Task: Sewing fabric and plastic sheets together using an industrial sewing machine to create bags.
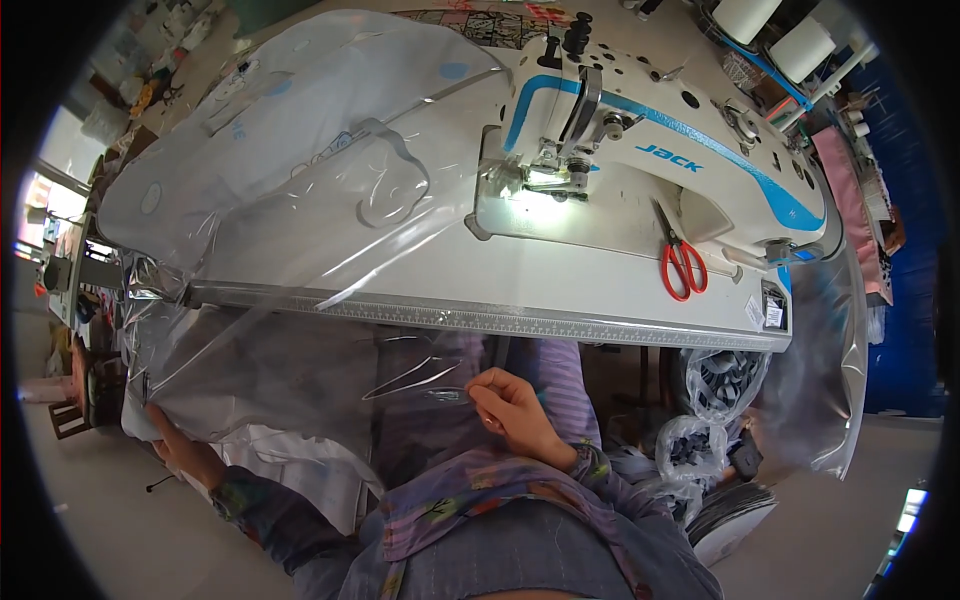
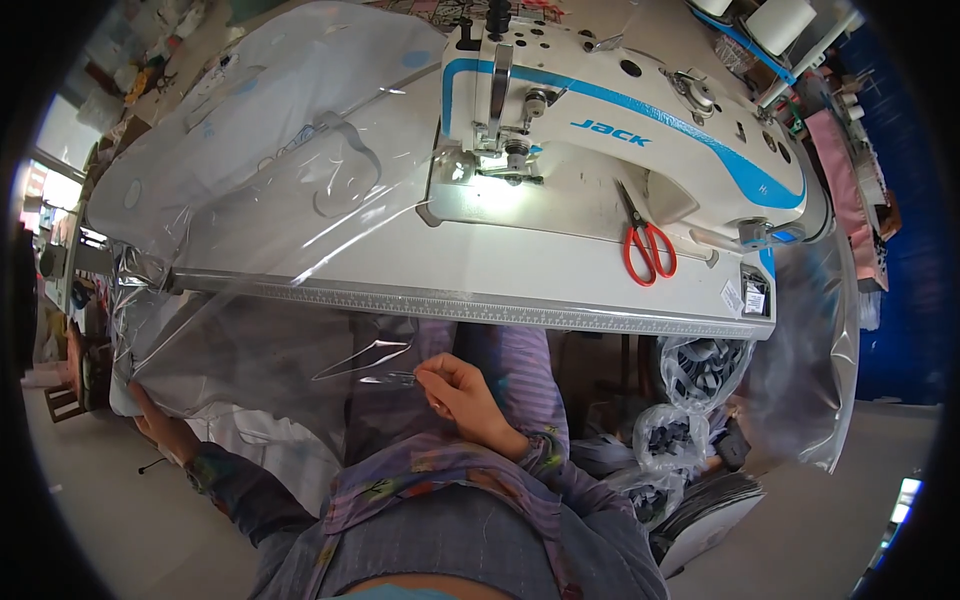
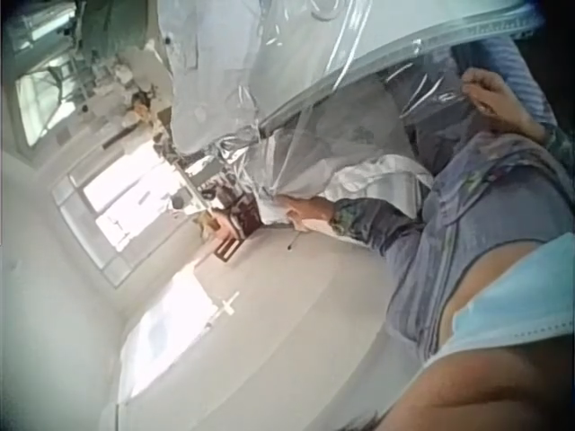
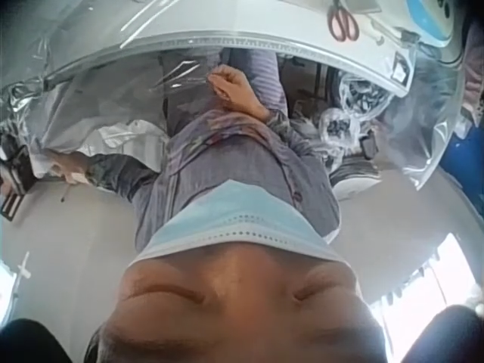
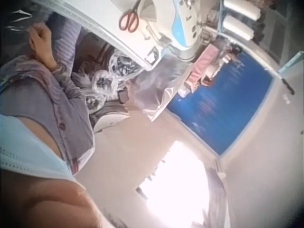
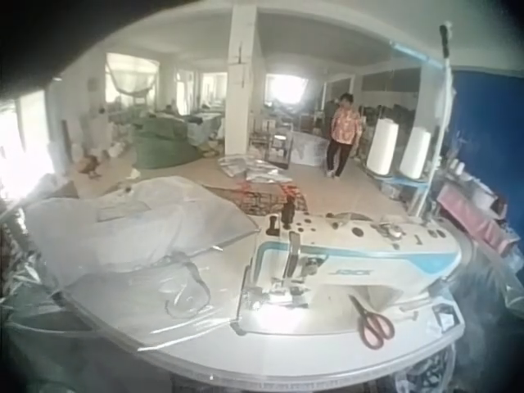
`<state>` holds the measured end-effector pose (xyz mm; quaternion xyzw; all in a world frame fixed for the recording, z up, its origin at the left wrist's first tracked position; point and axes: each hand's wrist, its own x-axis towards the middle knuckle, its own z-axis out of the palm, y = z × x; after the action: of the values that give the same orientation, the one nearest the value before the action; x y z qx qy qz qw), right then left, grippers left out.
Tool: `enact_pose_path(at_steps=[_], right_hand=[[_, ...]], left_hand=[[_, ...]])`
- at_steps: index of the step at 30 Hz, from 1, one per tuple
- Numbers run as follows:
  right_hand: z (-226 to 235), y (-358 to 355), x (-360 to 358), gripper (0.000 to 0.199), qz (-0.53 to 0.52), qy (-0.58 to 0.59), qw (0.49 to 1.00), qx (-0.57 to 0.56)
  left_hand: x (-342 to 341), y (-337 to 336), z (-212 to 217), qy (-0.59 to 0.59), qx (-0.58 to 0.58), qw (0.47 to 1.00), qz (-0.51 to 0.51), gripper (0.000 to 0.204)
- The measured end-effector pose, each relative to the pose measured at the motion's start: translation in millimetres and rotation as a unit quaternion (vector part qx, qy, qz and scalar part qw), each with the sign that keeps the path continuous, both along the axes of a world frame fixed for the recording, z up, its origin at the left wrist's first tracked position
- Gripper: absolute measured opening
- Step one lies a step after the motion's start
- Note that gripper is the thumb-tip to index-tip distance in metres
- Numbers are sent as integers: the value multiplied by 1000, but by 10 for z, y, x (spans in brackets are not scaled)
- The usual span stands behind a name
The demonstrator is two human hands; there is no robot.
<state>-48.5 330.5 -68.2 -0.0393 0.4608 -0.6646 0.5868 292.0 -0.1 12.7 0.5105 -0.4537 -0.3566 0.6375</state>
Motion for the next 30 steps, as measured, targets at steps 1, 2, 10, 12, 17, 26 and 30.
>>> enact_pose_path(at_steps=[1,2,10,12,17,26,30], right_hand=[[-6,-21,7,11,-1,5,1000,28],[-11,-36,17,11,2,8,1000,10],[11,19,25,10,-25,32,999,-21],[-7,22,-2,11,-33,40,999,-13],[-73,-74,72,17,41,233,971,-39],[8,26,80,10,-56,71,996,15],[-66,4,95,10,39,165,986,-6]], left_hand=[[-37,-18,12,-18,1,1000,17,65],[-73,-35,21,-19,6,999,27,64],[-373,-132,105,-46,-41,998,5,59],[-451,-145,122,-25,-25,999,-18,60],[-620,-211,143,-56,-38,998,-19,60],[-883,-365,142,-59,-71,995,-46,52],[-988,-413,156,-44,-59,995,-64,51]])
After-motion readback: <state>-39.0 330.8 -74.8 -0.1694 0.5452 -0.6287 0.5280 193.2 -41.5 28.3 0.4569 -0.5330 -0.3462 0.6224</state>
